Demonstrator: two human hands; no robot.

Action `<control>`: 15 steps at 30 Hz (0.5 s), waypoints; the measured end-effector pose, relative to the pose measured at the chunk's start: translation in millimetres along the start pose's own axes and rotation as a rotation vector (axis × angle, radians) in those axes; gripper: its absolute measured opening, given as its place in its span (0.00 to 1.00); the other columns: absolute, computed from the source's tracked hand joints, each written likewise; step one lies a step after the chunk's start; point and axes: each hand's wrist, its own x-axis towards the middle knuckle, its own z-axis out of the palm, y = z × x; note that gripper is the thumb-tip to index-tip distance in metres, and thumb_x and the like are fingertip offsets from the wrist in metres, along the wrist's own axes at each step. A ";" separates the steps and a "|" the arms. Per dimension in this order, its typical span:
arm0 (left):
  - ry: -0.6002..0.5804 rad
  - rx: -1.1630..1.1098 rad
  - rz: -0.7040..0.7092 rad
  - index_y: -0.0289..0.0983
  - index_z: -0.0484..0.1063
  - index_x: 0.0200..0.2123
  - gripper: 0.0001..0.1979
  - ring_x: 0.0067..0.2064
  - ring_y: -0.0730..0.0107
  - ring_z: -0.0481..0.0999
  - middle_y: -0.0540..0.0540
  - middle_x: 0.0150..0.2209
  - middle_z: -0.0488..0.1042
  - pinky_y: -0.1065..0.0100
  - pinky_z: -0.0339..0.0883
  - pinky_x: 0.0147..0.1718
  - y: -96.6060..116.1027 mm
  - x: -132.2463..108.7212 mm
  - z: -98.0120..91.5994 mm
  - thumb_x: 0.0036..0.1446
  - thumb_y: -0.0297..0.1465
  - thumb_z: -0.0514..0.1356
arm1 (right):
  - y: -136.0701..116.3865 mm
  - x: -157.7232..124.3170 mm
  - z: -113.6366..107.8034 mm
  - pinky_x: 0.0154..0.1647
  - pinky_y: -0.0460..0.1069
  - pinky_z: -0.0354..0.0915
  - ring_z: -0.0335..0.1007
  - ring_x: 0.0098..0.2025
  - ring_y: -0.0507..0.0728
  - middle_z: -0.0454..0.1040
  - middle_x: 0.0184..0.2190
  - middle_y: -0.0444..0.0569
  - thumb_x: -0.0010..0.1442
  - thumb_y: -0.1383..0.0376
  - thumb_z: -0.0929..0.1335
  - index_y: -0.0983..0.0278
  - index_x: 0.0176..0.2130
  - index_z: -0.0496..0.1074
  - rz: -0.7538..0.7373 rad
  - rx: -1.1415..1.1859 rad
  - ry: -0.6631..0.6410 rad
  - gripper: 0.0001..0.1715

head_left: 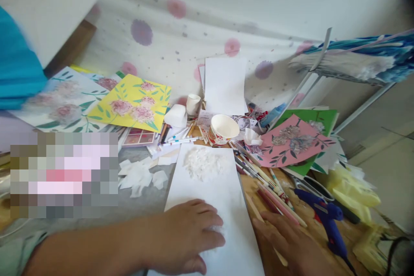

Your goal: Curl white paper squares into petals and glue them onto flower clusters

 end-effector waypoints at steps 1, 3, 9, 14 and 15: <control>-0.006 0.010 0.003 0.41 0.66 0.52 0.20 0.57 0.54 0.66 0.42 0.55 0.69 0.56 0.55 0.57 -1.0 -0.2 -0.3 0.57 0.35 0.61 | 2.7 2.9 3.4 0.41 0.55 0.74 0.74 0.47 0.65 0.75 0.49 0.55 0.42 0.79 0.63 0.59 0.53 0.72 -0.025 -0.073 -0.037 0.39; -0.025 0.030 0.012 0.41 0.65 0.53 0.21 0.57 0.55 0.66 0.42 0.56 0.69 0.56 0.56 0.57 -2.6 -0.9 -1.0 0.57 0.35 0.61 | 8.9 3.5 11.9 0.43 0.58 0.73 0.73 0.49 0.66 0.74 0.51 0.56 0.44 0.79 0.63 0.60 0.54 0.71 -0.052 -0.157 -0.081 0.38; -0.009 0.015 -0.078 0.39 0.63 0.57 0.26 0.54 0.51 0.69 0.39 0.57 0.68 0.55 0.64 0.51 -8.9 -1.9 -7.5 0.56 0.39 0.61 | 0.0 5.3 13.9 0.48 0.55 0.72 0.73 0.50 0.63 0.76 0.49 0.55 0.54 0.74 0.64 0.62 0.52 0.72 -0.047 -0.129 -0.035 0.26; 0.022 -0.009 -0.260 0.36 0.70 0.50 0.15 0.44 0.59 0.75 0.41 0.42 0.76 0.62 0.68 0.43 -13.4 2.2 -17.9 0.63 0.29 0.50 | -31.0 19.5 8.5 0.50 0.53 0.70 0.72 0.51 0.62 0.73 0.52 0.53 0.49 0.77 0.64 0.62 0.51 0.72 -0.132 -0.005 -0.048 0.30; 0.023 0.001 -0.253 0.36 0.71 0.48 0.14 0.42 0.60 0.75 0.42 0.39 0.76 0.63 0.68 0.41 -13.4 3.0 -18.0 0.63 0.28 0.49 | -35.6 20.6 9.1 0.50 0.53 0.69 0.71 0.51 0.62 0.73 0.52 0.53 0.49 0.77 0.64 0.63 0.51 0.72 -0.127 0.012 -0.040 0.30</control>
